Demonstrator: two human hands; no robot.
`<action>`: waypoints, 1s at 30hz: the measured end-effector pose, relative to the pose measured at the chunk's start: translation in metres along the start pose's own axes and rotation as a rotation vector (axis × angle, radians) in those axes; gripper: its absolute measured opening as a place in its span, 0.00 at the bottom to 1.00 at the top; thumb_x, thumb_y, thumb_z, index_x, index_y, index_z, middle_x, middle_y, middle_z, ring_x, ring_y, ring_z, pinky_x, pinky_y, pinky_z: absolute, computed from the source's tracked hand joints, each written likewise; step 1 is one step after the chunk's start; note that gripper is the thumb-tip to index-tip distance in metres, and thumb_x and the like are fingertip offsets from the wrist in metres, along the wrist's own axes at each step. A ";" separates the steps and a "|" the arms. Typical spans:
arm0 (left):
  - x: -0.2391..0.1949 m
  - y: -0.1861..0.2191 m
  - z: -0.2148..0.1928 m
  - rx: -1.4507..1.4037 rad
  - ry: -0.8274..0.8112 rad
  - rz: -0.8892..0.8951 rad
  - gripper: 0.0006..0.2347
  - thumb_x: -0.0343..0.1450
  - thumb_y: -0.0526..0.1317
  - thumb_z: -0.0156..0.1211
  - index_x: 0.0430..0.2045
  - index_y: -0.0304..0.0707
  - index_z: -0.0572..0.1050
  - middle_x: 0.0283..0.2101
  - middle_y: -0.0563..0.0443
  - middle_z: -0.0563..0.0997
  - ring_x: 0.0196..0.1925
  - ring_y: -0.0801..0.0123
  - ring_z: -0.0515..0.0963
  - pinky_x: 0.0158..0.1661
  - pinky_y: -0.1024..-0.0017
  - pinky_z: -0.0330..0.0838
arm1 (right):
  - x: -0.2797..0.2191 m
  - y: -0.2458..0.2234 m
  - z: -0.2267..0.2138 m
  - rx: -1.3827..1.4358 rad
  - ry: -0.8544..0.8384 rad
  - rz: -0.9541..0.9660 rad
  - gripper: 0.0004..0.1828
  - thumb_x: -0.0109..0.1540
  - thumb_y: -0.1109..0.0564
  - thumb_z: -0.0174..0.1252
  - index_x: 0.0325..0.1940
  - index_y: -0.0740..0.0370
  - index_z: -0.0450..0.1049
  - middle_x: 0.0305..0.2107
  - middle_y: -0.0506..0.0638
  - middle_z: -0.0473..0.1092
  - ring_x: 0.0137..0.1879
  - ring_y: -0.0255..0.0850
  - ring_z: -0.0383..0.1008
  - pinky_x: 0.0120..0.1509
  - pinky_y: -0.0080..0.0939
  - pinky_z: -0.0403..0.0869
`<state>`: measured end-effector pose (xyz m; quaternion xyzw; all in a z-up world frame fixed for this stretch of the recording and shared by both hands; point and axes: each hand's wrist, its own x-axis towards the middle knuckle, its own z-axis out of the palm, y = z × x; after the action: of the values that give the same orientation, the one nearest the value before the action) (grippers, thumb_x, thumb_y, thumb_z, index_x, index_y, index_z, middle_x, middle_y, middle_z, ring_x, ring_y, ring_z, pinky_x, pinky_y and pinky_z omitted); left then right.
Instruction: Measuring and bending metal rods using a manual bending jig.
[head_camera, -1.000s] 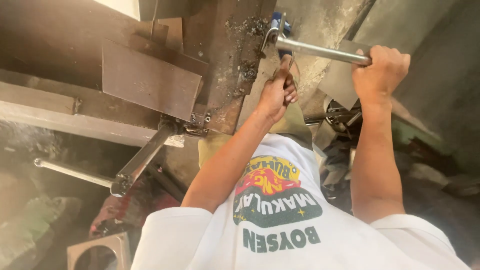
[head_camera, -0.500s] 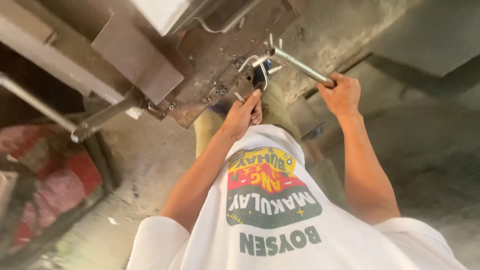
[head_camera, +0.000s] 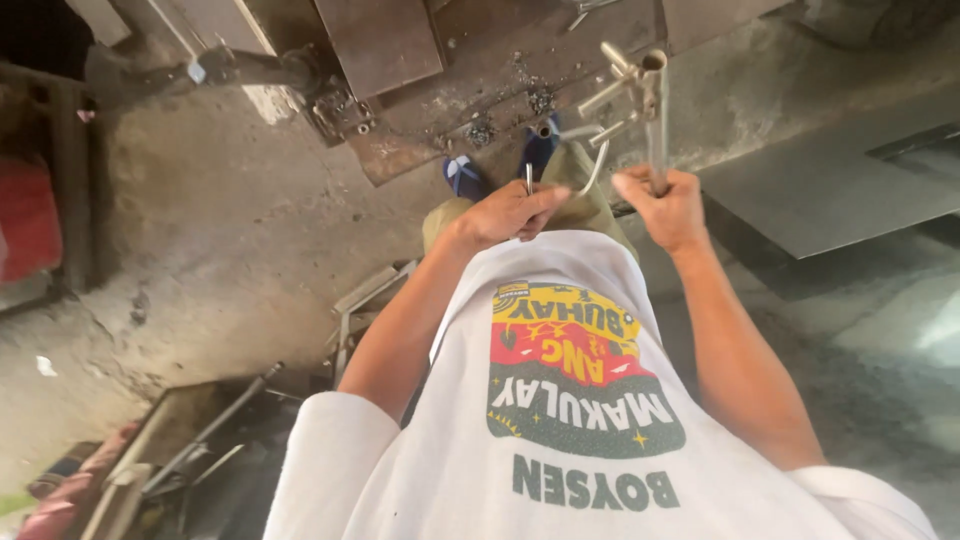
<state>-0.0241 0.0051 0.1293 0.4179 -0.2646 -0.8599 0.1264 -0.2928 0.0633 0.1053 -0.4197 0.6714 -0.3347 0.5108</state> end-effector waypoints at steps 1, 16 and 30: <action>0.002 0.003 0.002 0.163 -0.042 -0.022 0.21 0.77 0.53 0.55 0.15 0.44 0.63 0.16 0.59 0.61 0.19 0.76 0.60 0.22 0.73 0.58 | 0.004 -0.008 0.002 0.057 -0.073 0.011 0.12 0.63 0.53 0.68 0.41 0.66 0.80 0.21 0.34 0.64 0.29 0.23 0.59 0.32 0.31 0.60; 0.087 -0.027 0.157 0.149 0.402 0.447 0.14 0.77 0.43 0.57 0.53 0.36 0.71 0.43 0.57 0.75 0.42 0.79 0.71 0.44 0.76 0.70 | 0.066 0.015 -0.107 0.725 -0.501 0.377 0.13 0.67 0.54 0.62 0.31 0.63 0.72 0.14 0.40 0.57 0.19 0.30 0.55 0.26 0.34 0.57; 0.120 -0.035 0.179 0.932 0.971 1.026 0.07 0.73 0.38 0.64 0.28 0.34 0.75 0.41 0.46 0.83 0.46 0.53 0.79 0.48 0.60 0.73 | 0.086 0.031 -0.195 -0.033 -0.273 0.018 0.15 0.67 0.51 0.64 0.35 0.65 0.76 0.16 0.40 0.62 0.20 0.26 0.59 0.24 0.33 0.55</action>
<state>-0.2385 0.0444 0.1227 0.5783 -0.6654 -0.2239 0.4155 -0.4989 0.0025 0.0925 -0.4637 0.6047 -0.2589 0.5935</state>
